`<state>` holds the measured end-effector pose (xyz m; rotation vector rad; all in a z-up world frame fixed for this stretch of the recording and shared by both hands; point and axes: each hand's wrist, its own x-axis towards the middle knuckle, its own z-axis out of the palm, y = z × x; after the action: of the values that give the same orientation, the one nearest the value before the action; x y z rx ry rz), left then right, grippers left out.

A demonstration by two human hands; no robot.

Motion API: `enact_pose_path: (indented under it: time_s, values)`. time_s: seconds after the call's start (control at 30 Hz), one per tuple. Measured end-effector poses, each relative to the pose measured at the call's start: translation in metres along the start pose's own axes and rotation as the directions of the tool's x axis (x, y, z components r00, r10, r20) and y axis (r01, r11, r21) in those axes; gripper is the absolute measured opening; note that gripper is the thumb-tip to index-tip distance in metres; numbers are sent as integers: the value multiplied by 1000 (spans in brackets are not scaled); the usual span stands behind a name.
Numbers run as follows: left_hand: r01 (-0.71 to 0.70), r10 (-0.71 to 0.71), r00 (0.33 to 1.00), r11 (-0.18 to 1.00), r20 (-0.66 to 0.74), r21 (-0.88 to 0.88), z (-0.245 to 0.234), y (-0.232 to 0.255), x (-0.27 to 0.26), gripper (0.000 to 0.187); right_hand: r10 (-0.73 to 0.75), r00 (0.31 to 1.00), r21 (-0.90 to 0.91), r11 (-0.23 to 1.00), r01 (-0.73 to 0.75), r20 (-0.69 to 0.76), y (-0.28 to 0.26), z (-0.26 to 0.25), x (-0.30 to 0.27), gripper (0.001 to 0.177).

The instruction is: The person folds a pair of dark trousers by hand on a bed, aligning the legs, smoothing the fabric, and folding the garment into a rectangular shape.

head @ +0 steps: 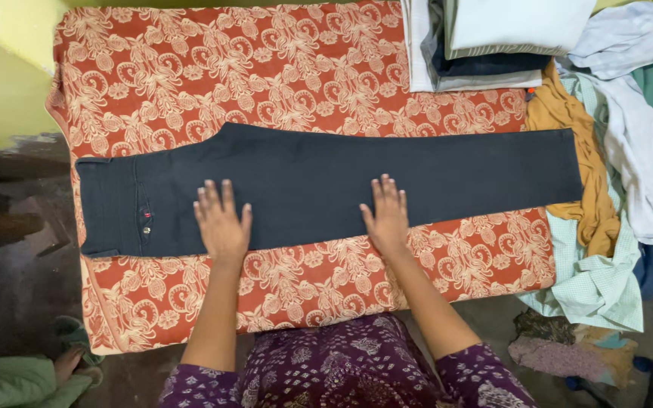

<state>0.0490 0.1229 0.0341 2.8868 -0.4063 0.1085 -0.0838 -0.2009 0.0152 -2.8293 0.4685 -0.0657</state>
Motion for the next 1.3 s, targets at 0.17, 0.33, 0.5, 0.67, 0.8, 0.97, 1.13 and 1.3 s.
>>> enact_pose_path:
  time_s: [0.17, 0.33, 0.5, 0.67, 0.8, 0.97, 1.13, 1.3]
  values:
    - [142, -191, 959, 964, -211, -226, -8, -52, 2, 56, 273, 944, 133, 959, -251, -184, 36, 6, -7, 58]
    - [-34, -1, 987, 976, -158, -216, 0, -19, 15, 51, 203, 946, 146, 975, -170, -254, -3, 28, 21, 54]
    - [-380, 393, 920, 888, -1, -258, 23, 41, 43, 62, -58, 991, 116, 991, 72, -121, -108, 48, 61, 56]
    - [-338, 352, 930, 931, 105, -136, 31, 31, 74, 68, -206, 978, 92, 974, 207, -19, -157, 53, 72, 56]
    - [-213, 221, 974, 968, 53, -132, 23, -24, 88, 75, -110, 993, 32, 993, 111, -30, -123, 40, 74, 66]
    - [-59, 58, 988, 998, -141, 2, 24, -64, 95, 67, 266, 948, 102, 963, -251, -177, -73, 37, 74, 63]
    - [137, -135, 991, 954, 24, -267, 18, -37, 135, 43, 116, 970, 166, 983, -81, -211, -122, 49, 91, 61]
    - [327, -178, 896, 883, 406, -336, 31, -29, 200, 39, -142, 984, 248, 955, 164, -105, -211, 59, 97, 59]
